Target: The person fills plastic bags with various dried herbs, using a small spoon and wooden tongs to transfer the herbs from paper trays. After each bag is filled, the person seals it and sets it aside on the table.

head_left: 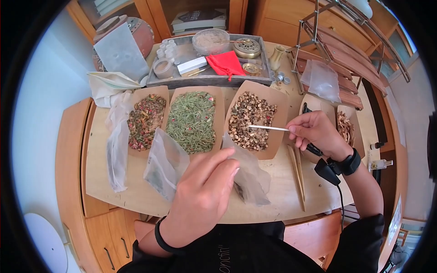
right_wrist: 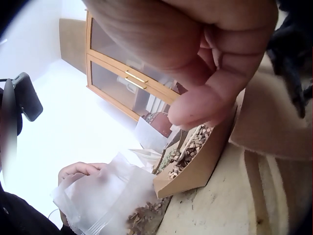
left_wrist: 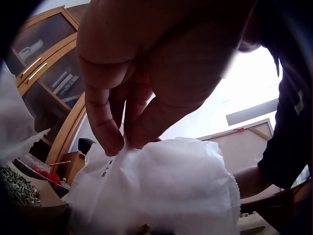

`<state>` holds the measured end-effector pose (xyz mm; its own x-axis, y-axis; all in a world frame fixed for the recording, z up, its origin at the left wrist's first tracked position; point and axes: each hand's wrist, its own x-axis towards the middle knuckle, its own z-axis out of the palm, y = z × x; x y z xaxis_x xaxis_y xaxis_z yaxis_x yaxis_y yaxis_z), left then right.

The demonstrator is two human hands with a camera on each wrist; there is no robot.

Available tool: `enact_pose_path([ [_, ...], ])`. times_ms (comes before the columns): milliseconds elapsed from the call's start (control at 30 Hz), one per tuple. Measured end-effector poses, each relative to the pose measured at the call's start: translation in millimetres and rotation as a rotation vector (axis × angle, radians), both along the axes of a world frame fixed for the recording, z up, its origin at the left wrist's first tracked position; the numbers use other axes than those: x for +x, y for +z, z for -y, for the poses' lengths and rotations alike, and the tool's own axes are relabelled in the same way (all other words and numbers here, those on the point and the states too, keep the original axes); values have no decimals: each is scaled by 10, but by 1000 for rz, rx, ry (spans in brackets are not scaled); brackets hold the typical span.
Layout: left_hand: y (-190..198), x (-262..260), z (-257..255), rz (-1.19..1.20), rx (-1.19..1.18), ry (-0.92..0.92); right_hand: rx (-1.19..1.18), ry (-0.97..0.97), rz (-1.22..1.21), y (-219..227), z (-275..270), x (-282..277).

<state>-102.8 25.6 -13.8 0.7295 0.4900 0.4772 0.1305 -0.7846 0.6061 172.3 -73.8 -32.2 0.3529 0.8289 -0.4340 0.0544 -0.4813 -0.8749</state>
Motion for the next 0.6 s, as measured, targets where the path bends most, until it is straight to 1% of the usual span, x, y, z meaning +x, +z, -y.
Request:
enact_pose_path([
  [100,3,9,-4,7,9,-5,28,-20,-13,-18,49,63],
  [200,-4,17,-4,8,18,-7,49,-44,15,64,100,79],
  [367,-25,35,-17,26,16,-1,50,-34,116,517,246,-80],
  [433,-57,23,-32,5,9,-56,35,-71,161,701,325,-193],
  [567,-54,39,-24,28,21,-59,40,-53,178,943,483,-392],
  [600,-38,49,-14,32,29,-32,39,-56,181,951,511,-442],
])
